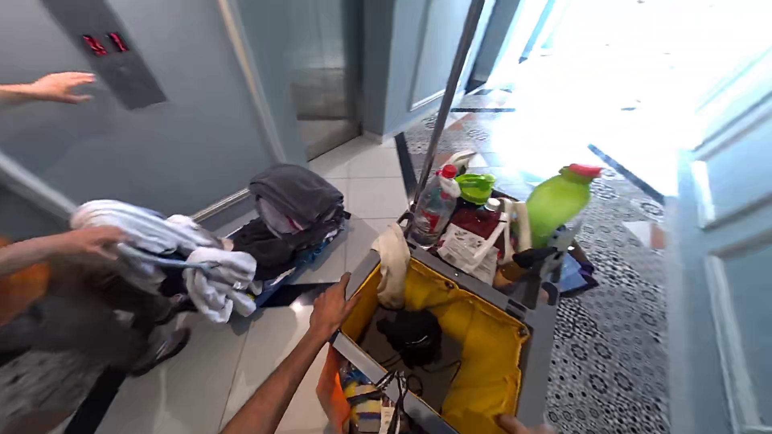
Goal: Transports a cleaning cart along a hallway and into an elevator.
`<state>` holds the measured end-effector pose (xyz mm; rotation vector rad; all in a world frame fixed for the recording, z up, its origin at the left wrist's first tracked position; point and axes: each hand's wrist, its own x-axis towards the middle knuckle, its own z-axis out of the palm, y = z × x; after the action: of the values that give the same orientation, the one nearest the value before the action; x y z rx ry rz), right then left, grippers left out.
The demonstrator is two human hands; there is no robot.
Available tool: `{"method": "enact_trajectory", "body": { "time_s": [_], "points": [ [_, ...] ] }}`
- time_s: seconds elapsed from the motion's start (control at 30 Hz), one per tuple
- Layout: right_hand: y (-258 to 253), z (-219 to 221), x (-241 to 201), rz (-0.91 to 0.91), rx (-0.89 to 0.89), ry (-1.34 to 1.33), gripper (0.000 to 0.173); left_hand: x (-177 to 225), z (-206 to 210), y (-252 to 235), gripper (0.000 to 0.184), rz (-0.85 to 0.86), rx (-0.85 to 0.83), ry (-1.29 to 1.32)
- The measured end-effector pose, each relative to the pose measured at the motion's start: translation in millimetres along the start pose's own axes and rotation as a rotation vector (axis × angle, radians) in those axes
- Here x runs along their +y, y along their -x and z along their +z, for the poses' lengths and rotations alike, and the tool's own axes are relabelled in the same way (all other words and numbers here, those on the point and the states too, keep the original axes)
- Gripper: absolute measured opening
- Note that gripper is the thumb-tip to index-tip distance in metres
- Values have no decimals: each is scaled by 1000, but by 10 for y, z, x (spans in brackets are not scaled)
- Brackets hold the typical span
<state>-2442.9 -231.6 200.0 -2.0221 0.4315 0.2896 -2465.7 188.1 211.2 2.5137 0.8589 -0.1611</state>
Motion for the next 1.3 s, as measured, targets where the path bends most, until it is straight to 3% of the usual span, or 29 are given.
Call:
{"method": "enact_trajectory", "body": {
  "time_s": [0.1, 0.27, 0.4, 0.63, 0.93, 1.3],
  "points": [
    [-658, 42, -298, 13, 32, -24, 80, 449, -11, -719, 73, 44, -11, 5],
    [-1821, 48, -948, 11, 35, -96, 66, 1307, 28, -1941, 71, 69, -35, 15],
    [-2981, 28, -1461, 34, 50, -87, 76, 2083, 107, -2988, 74, 76, -30, -28],
    [-5238, -36, -2428, 55, 78, -114, 68, 3622, 233, -4992, 74, 136, -24, -32],
    [-8453, -273, -3767, 63, 145, -145, 65, 5963, 543, -7825, 72, 194, -59, -3],
    [-12820, -939, -5451, 83, 193, -144, 62, 9316, 1085, -11294, 70, 235, -59, 48]
  ]
}}
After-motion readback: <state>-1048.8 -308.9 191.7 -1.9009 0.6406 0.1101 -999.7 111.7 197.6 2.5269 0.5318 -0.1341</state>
